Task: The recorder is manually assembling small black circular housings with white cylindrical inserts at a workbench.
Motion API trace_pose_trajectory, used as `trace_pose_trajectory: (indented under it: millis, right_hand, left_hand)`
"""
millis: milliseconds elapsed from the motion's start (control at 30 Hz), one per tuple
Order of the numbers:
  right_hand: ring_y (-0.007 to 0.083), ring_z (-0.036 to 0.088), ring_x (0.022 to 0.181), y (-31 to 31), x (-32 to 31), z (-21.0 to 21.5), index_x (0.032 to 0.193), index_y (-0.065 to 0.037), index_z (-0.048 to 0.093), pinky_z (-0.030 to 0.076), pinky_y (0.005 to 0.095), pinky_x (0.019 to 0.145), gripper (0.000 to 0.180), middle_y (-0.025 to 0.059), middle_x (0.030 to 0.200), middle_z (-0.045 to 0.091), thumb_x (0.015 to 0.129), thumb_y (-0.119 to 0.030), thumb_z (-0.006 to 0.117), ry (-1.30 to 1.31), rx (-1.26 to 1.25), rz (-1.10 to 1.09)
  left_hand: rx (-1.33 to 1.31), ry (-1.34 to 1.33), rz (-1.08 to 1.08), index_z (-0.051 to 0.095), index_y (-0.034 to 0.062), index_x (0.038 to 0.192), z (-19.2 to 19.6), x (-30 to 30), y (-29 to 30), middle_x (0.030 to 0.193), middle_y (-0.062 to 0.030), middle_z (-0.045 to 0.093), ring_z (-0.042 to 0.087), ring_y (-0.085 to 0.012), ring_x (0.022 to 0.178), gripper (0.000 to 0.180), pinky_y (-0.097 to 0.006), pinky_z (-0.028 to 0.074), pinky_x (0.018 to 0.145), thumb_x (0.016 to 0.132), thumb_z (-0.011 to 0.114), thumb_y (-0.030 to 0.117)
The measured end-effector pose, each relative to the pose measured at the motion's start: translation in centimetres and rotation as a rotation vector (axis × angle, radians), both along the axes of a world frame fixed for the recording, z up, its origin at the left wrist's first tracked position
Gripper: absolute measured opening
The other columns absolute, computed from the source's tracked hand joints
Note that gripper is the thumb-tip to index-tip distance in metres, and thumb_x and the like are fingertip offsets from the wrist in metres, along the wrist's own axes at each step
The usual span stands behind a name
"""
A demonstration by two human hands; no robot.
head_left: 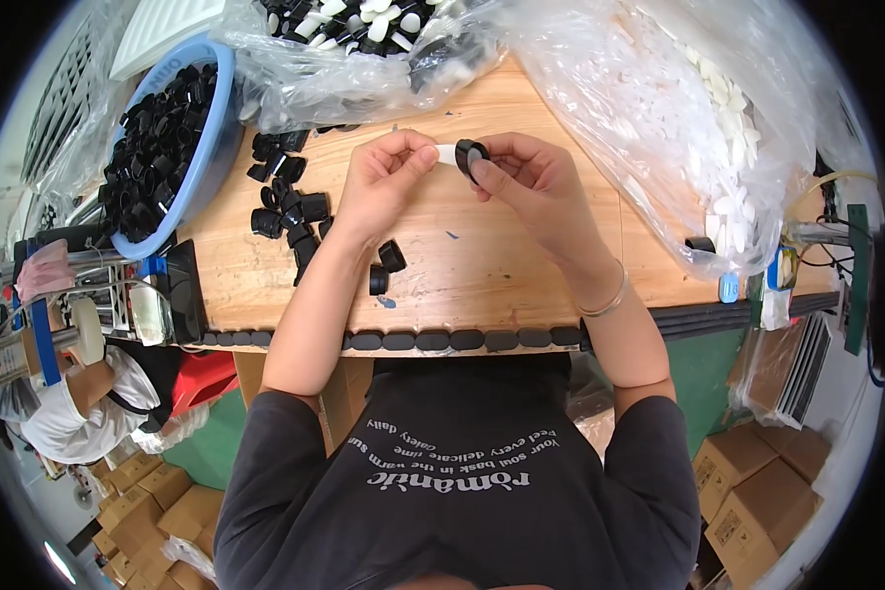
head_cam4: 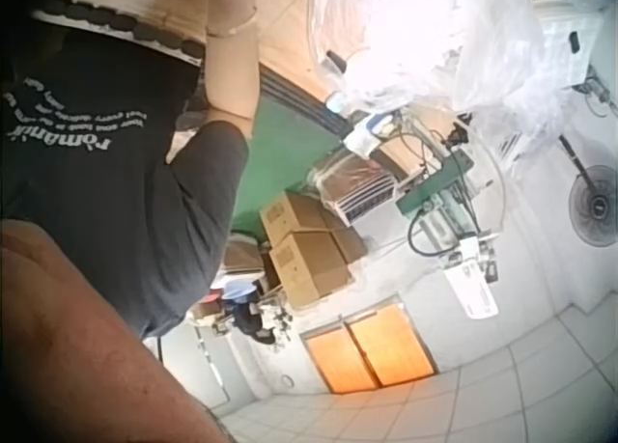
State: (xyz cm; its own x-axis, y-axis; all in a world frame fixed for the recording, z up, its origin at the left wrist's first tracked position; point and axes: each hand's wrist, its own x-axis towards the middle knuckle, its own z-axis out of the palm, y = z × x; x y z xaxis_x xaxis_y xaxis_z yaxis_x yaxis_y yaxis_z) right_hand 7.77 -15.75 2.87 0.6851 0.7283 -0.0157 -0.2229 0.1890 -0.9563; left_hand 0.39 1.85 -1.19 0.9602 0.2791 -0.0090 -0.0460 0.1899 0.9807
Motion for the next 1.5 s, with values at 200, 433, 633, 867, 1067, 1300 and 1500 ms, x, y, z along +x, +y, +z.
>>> trace_pose_trajectory:
  millis: [200,433,633,867,1067,1300,1500]
  right_hand:
    - [0.0071,0.056,0.072,0.0,0.0,0.0,0.104,0.003,0.062,0.047,0.0199,0.067,0.02,0.0029,0.083,0.064,0.086,-0.006,0.065,0.004,-0.01,-0.015]
    - [0.0069,0.056,0.072,0.1,0.0,-0.2,0.103,0.004,0.062,0.047,0.0197,0.067,0.019,0.003,0.083,0.063,0.087,-0.006,0.064,0.016,-0.009,-0.026]
    - [0.006,0.056,0.072,0.2,0.0,-0.5,0.102,0.004,0.062,0.046,0.0191,0.066,0.018,0.002,0.082,0.063,0.087,-0.006,0.064,-0.002,-0.017,-0.059]
    - [0.0043,0.055,0.07,0.5,-0.3,-0.8,0.101,0.004,0.062,0.045,0.0178,0.063,0.017,0.002,0.084,0.064,0.085,-0.002,0.064,-0.005,-0.021,-0.1]
    - [0.0033,0.055,0.069,0.8,-0.4,-1.2,0.101,0.004,0.061,0.044,0.0164,0.06,0.016,0.0024,0.085,0.064,0.086,0.001,0.062,-0.056,-0.012,-0.114]
    - [0.0037,0.057,0.071,1.4,-0.4,-1.5,0.097,0.004,0.063,0.045,0.0159,0.061,0.013,0.0017,0.084,0.064,0.086,-0.003,0.064,-0.018,-0.055,-0.188]
    - [0.0041,0.059,0.072,1.7,-0.9,-1.7,0.097,0.002,0.064,0.046,0.0167,0.063,0.015,0.0011,0.082,0.065,0.085,-0.007,0.066,-0.139,-0.164,-0.194]
  left_hand:
    - [-0.031,0.032,-0.055,0.065,0.0017,0.093,-0.7,0.0,0.3,0.084,0.0007,0.063,0.054,-0.0055,0.078,0.012,-0.02,0.043,0.075,0.09,0.063,0.013]
    - [0.003,0.026,-0.033,0.064,0.002,0.093,0.0,0.0,0.3,0.085,0.0011,0.063,0.054,-0.0054,0.079,0.012,-0.019,0.042,0.075,0.09,0.063,0.013]
    - [0.028,0.0,0.033,0.065,0.0016,0.089,0.3,0.0,-0.3,0.076,0.0046,0.059,0.047,-0.0023,0.069,0.009,-0.017,0.037,0.063,0.089,0.063,0.01]
    - [-0.015,0.015,0.011,0.065,0.0005,0.091,-0.2,0.1,-0.2,0.08,0.002,0.062,0.051,-0.0036,0.072,0.01,-0.017,0.04,0.066,0.089,0.063,0.01]
    - [-0.018,0.037,0.003,0.064,0.0,0.094,-0.6,0.2,0.0,0.084,0.0,0.063,0.053,-0.0055,0.076,0.012,-0.019,0.041,0.07,0.088,0.064,0.01]
    - [0.985,-0.459,0.13,0.054,0.0003,0.117,1.7,0.1,-1.6,0.111,-0.0119,0.06,0.052,-0.0262,0.108,0.056,-0.039,0.039,0.092,0.065,0.074,0.004]
    - [1.165,-0.641,0.263,0.064,0.0003,0.105,1.3,0.3,-1.4,0.095,-0.011,0.064,0.059,-0.029,0.089,0.05,-0.037,0.045,0.08,0.058,0.08,0.005]
